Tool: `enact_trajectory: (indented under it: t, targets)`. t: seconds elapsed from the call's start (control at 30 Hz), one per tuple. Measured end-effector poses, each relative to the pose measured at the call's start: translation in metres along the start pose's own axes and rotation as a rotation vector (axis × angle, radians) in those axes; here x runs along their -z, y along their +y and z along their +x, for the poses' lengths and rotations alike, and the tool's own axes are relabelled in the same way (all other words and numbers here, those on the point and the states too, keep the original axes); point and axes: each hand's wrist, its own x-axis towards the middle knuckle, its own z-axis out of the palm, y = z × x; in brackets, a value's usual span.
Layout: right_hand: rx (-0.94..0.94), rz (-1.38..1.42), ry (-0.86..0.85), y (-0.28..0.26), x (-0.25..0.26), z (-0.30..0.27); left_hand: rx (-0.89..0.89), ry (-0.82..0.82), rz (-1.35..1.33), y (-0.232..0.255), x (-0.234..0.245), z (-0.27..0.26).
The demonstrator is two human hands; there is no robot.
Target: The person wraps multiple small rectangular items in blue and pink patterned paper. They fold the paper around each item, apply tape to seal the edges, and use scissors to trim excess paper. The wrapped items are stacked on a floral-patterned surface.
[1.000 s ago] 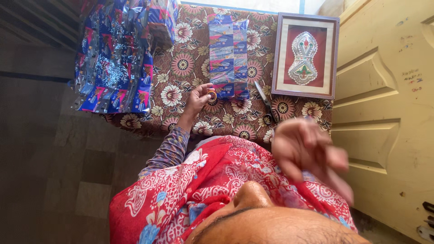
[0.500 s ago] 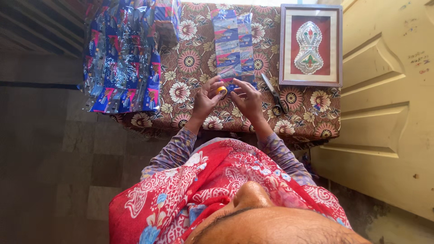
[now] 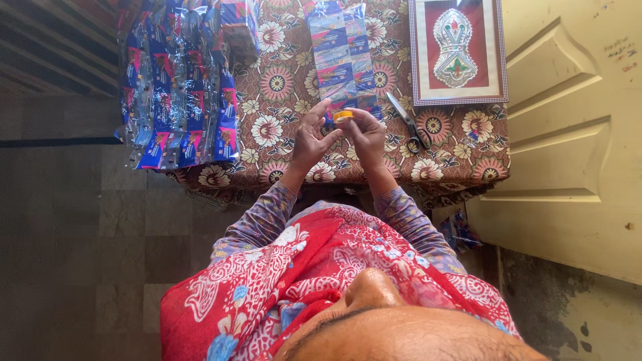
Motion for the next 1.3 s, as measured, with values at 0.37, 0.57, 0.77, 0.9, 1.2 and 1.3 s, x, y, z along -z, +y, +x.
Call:
enact_trajectory:
  t: [0.37, 0.57, 0.77, 0.9, 1.2, 1.3]
  targets:
    - [-0.194, 0.369, 0.161, 0.006, 0.005, -0.005, 0.136, 0.063, -0.049, -0.008, -0.017, -0.003]
    - [-0.099, 0.297, 0.144, 0.006, 0.019, 0.001, 0.105, 0.082, -0.121, -0.003, -0.033, 0.009]
    - [0.058, 0.146, 0.148, 0.008, 0.041, 0.015, 0.297, 0.095, -0.349, -0.009, -0.056, 0.022]
    - [0.059, 0.053, 0.199, 0.011, 0.058, 0.025, 0.297, 0.073, -0.397, -0.017, -0.066, 0.035]
    - [0.283, -0.383, 0.2, -0.004, 0.07, 0.049, 0.449, 0.091, -0.542, -0.044, -0.079, 0.054]
    - [0.368, -0.684, 0.167, -0.015, 0.073, 0.054, 0.463, 0.142, -0.571, -0.054, -0.084, 0.054]
